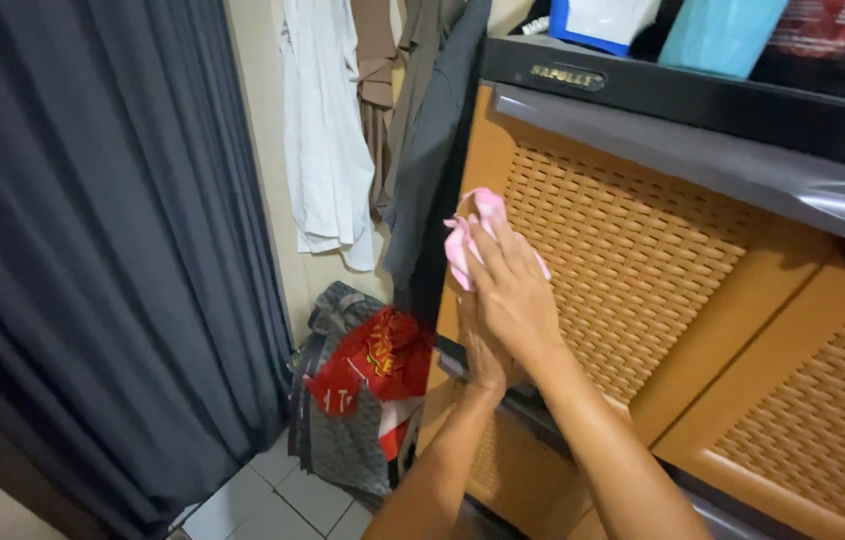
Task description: The person wipes the exterior of a woven cabinet with a pink cloth. They clean the front panels, side edges, and metal handles in a systematic manner, then place the cloth on a nearby bed.
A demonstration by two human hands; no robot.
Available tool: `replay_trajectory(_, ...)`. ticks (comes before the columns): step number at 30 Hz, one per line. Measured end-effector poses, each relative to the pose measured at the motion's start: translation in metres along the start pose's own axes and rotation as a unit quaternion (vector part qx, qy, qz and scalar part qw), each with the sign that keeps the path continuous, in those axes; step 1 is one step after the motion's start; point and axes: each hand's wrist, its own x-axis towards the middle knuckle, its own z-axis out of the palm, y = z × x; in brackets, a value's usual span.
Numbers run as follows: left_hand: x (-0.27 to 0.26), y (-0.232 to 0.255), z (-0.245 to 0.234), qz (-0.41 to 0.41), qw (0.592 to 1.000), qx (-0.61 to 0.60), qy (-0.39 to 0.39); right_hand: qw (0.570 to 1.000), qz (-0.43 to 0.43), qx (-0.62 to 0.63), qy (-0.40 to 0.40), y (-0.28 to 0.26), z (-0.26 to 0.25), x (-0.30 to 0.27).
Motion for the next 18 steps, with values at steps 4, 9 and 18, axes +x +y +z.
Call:
replay_trajectory(4, 0.003, 0.017, -0.022, 0.005, 1.000, 0.023, -0.002, 0.999, -0.017, 0.005, -0.036, 0.008, 0.004, -0.016)
replay_trajectory(9, 0.036, 0.115, -0.087, 0.019, 0.999, -0.002, 0.031, 0.996, 0.017, 0.055, -0.061, 0.002, -0.014, -0.031)
replay_trajectory(18, 0.079, 0.123, -0.070, 0.167, 0.910, 0.334, 0.180, 0.951, 0.098, 0.257, -0.143, 0.032, -0.096, -0.061)
